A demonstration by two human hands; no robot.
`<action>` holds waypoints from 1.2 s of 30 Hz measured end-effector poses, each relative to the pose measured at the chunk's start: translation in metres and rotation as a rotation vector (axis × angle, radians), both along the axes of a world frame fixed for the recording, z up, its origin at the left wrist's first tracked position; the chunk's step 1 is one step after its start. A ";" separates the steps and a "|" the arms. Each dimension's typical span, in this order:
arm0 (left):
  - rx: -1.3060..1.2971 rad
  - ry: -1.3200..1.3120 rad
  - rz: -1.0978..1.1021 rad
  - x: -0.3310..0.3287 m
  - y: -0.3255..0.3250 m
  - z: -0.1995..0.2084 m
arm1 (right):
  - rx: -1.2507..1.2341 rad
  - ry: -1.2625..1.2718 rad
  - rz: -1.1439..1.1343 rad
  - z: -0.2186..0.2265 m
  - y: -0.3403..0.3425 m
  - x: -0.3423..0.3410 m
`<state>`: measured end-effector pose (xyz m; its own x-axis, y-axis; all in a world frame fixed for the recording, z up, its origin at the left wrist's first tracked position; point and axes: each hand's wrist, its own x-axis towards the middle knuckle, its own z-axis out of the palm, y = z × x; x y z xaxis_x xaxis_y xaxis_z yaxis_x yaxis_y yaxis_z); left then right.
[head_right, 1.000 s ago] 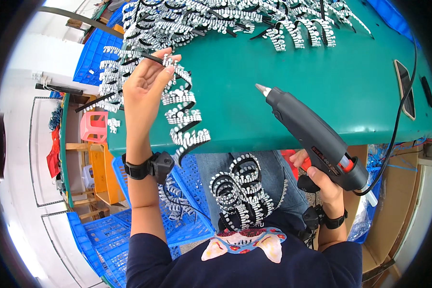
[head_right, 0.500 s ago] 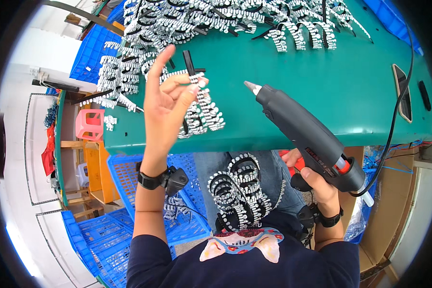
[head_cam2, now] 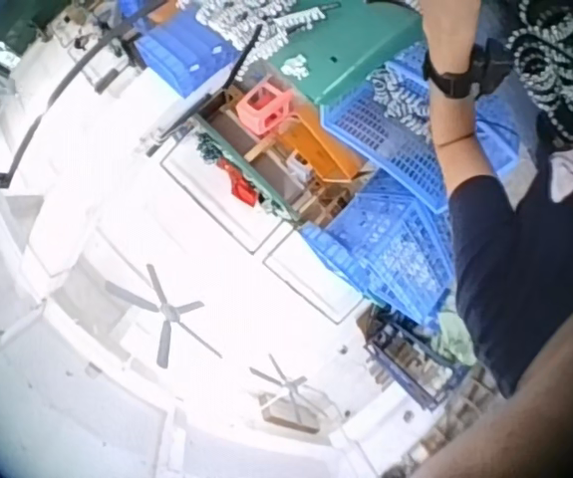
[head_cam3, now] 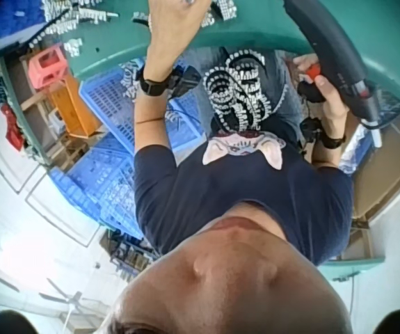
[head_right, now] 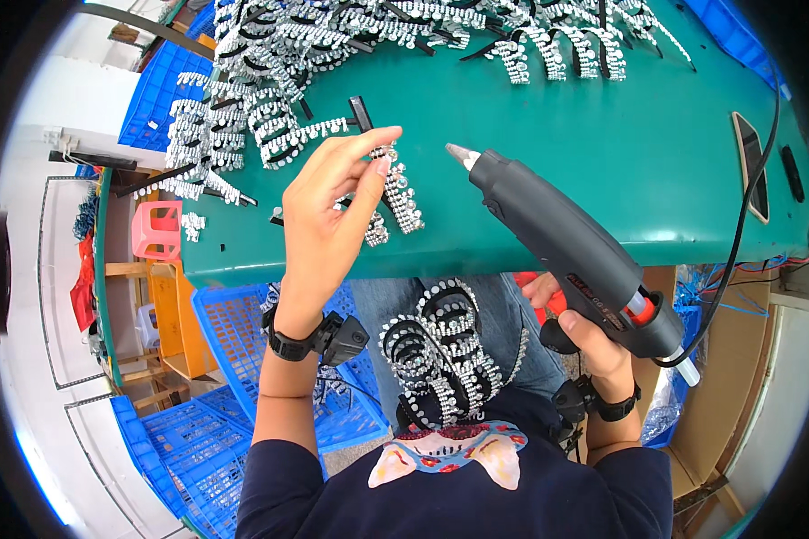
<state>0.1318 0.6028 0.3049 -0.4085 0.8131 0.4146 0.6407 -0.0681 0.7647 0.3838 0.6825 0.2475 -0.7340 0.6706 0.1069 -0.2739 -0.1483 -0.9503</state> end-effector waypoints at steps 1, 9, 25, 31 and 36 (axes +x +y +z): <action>-0.001 0.000 0.000 0.000 -0.001 0.000 | -0.006 0.003 -0.010 0.000 0.000 0.000; 0.037 0.107 0.092 0.003 -0.005 -0.012 | -0.007 -0.060 -0.101 0.010 -0.003 -0.007; 0.159 -0.300 0.144 0.014 -0.006 -0.019 | 0.102 0.009 0.117 0.022 0.013 -0.013; 0.125 -0.424 0.141 0.014 -0.007 -0.018 | 0.083 -0.003 0.085 0.024 0.011 -0.013; 0.144 -0.364 0.141 0.016 -0.007 -0.019 | 0.150 -0.035 0.100 0.030 0.017 -0.015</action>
<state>0.1481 0.5960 0.2858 -0.6525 0.6832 0.3279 0.3413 -0.1214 0.9321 0.3688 0.6991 0.2778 -0.8010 0.5729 0.1736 -0.2313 -0.0286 -0.9725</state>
